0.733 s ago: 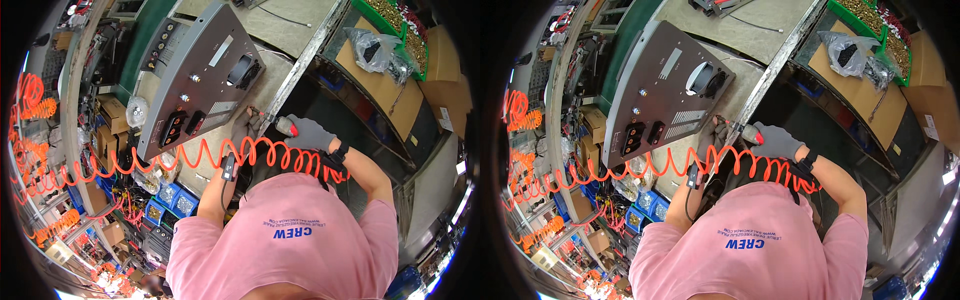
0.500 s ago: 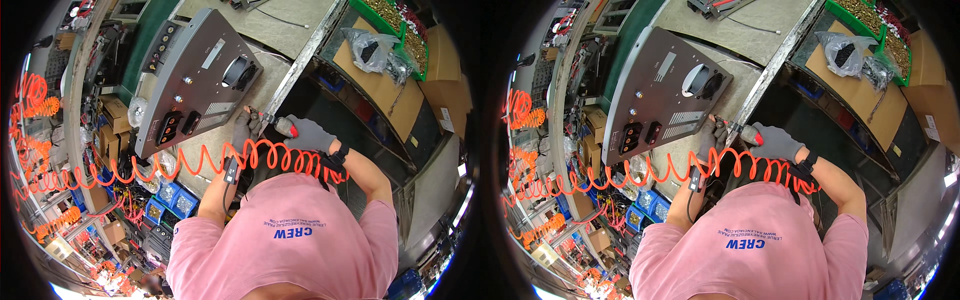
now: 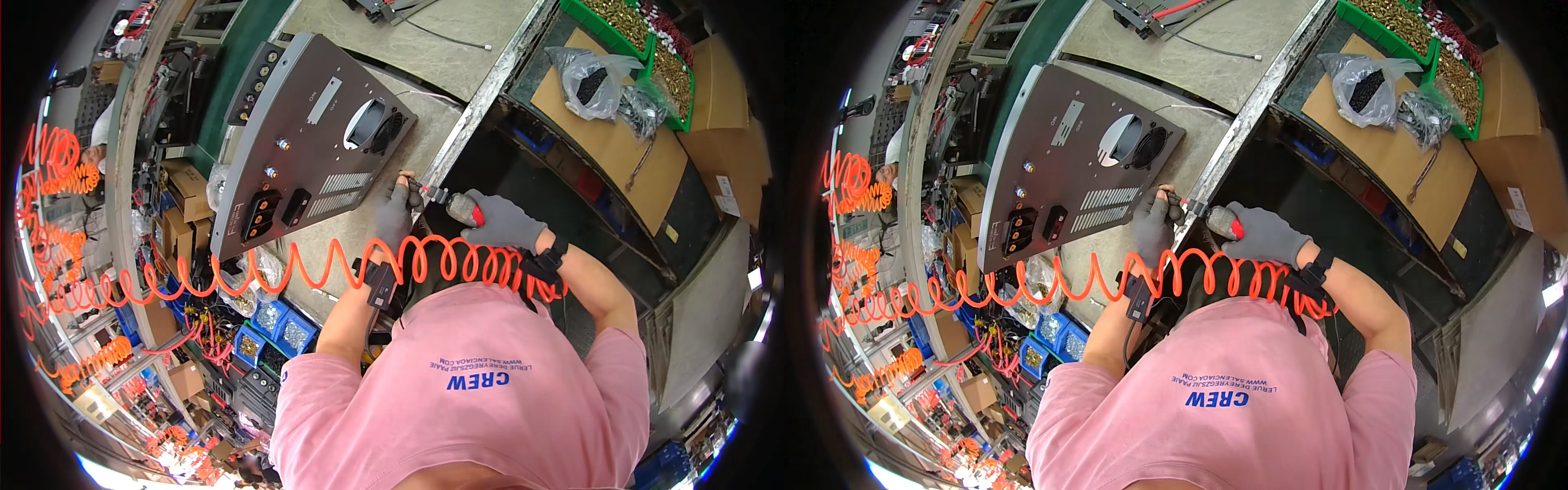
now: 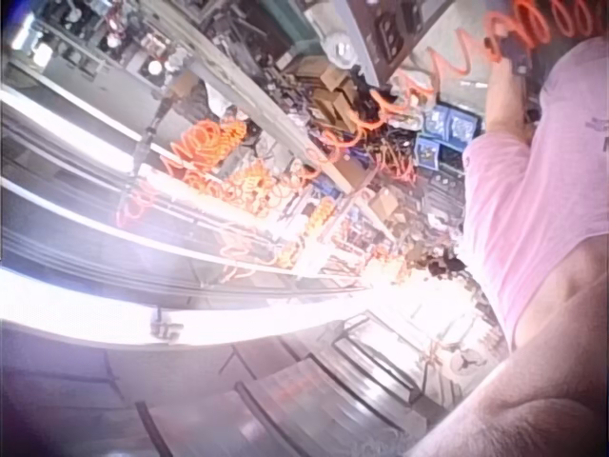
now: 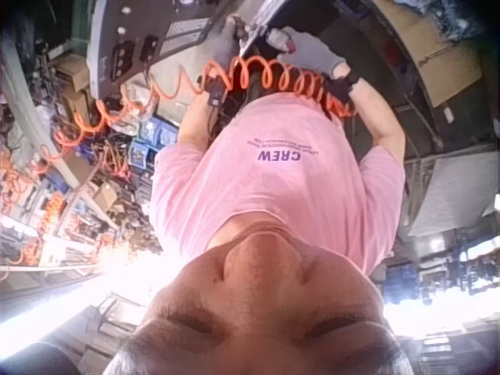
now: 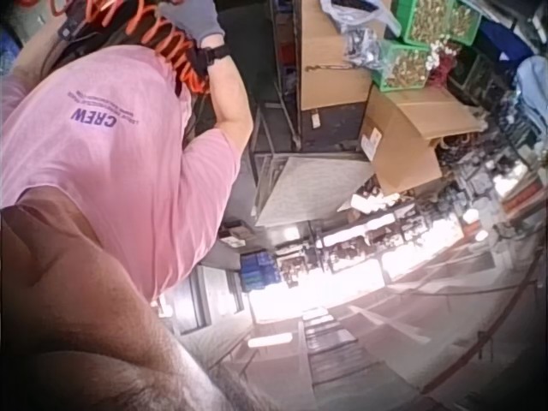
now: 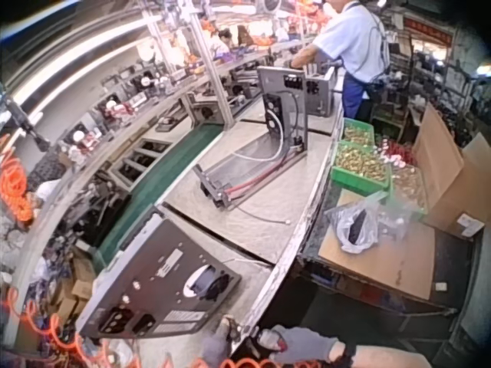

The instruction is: Assembling electronic chassis components using power tools and manually moving parts between stations.

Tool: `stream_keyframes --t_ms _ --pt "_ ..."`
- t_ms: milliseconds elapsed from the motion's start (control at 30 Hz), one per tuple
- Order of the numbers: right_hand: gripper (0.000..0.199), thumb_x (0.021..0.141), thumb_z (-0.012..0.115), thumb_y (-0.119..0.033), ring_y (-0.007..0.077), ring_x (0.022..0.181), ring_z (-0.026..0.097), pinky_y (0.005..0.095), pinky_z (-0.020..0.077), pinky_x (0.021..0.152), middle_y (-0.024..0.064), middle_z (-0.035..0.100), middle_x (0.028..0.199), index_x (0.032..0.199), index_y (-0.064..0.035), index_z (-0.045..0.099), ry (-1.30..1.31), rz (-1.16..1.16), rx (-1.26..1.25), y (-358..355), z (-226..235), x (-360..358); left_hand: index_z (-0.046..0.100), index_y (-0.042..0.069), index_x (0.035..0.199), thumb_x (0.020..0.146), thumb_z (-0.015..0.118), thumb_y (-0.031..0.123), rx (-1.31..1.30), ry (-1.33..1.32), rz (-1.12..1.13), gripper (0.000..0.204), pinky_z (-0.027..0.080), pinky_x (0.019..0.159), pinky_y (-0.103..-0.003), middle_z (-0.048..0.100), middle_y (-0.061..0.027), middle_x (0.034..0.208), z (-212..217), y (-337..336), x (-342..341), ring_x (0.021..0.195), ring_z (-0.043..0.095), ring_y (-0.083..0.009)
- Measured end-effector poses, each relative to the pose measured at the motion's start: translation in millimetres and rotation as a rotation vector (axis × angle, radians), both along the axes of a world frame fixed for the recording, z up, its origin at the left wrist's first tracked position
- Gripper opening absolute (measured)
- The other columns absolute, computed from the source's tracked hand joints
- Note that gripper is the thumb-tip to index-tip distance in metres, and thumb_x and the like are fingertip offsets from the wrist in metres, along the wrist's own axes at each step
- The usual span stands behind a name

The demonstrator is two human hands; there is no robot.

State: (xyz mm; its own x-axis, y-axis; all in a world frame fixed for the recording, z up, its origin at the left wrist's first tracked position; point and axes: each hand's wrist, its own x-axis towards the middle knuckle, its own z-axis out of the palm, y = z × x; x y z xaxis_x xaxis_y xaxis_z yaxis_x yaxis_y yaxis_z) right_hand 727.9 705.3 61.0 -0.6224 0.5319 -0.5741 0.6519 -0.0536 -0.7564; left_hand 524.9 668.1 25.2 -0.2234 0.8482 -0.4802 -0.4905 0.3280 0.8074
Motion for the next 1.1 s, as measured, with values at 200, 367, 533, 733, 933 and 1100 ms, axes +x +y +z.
stream_keyframes --t_ms 200,367,533,733,933,1100 --pt "0.053 0.067 0.064 -0.033 0.0375 0.079 0.059 0.0411 0.0466 0.071 0.0202 0.06 0.085 0.108 -0.0043 0.046 0.072 -0.075 0.038 2.3 -9.7 -3.3 0.053 -0.001 0.103 0.094 0.043 0.022 -0.107 0.001 -0.108 0.027 0.027 0.045 -0.021 0.04 0.0013 0.064 14.4 14.2 -3.3 0.049 0.032 -0.0069" --pt "0.058 0.067 0.064 -0.036 0.0379 0.081 0.059 0.0419 0.0465 0.072 0.0211 0.06 0.086 0.111 -0.0045 0.045 0.017 -0.12 0.097 23.0 -21.0 -6.0 0.054 0.001 0.103 0.092 0.048 0.031 -0.089 0.53 -0.07 0.033 0.03 0.047 -0.024 0.043 0.002 0.063 39.2 31.2 -10.6 0.049 0.034 -0.0083" --pt "0.07 0.066 0.062 -0.04 0.0376 0.089 0.058 0.0404 0.0463 0.077 0.0227 0.06 0.093 0.12 -0.0002 0.041 -0.056 -0.139 0.086 47.5 -46.0 -12.5 0.05 0.003 0.112 0.083 0.059 0.029 0.092 1.298 -0.272 0.04 0.044 0.062 -0.034 0.056 -0.0116 0.078 91.1 69.3 -7.6 0.067 0.054 -0.0209" --pt "0.069 0.064 0.062 -0.039 0.0369 0.086 0.059 0.04 0.0469 0.075 0.022 0.06 0.091 0.118 -0.0004 0.044 -0.073 -0.137 0.084 56.1 -63.6 -20.4 0.056 -0.002 0.095 0.077 0.065 0.033 -0.055 1.641 -0.474 0.04 0.045 0.068 -0.043 0.061 -0.0199 0.088 63.4 110.4 -24.1 0.084 0.06 -0.0351" --pt "0.067 0.064 0.062 -0.039 0.036 0.085 0.06 0.0398 0.047 0.074 0.0217 0.061 0.09 0.117 -0.0004 0.045 -0.03 -0.152 0.077 59.1 -60.5 -21.6 0.061 -0.001 0.078 0.073 0.065 0.042 -0.129 1.762 -0.704 0.043 0.045 0.064 -0.043 0.061 -0.021 0.079 62.3 123.8 -27.0 0.073 0.06 -0.0364" --pt "0.065 0.064 0.062 -0.038 0.0359 0.085 0.06 0.0399 0.0468 0.074 0.0211 0.061 0.09 0.116 -0.0012 0.047 -0.029 -0.16 0.039 65.9 -59.7 -22.7 0.061 -0.002 0.079 0.074 0.064 0.042 -0.047 1.643 -0.639 0.044 0.045 0.063 -0.043 0.06 -0.0213 0.076 54.0 123.5 -31.1 0.072 0.059 -0.0367"
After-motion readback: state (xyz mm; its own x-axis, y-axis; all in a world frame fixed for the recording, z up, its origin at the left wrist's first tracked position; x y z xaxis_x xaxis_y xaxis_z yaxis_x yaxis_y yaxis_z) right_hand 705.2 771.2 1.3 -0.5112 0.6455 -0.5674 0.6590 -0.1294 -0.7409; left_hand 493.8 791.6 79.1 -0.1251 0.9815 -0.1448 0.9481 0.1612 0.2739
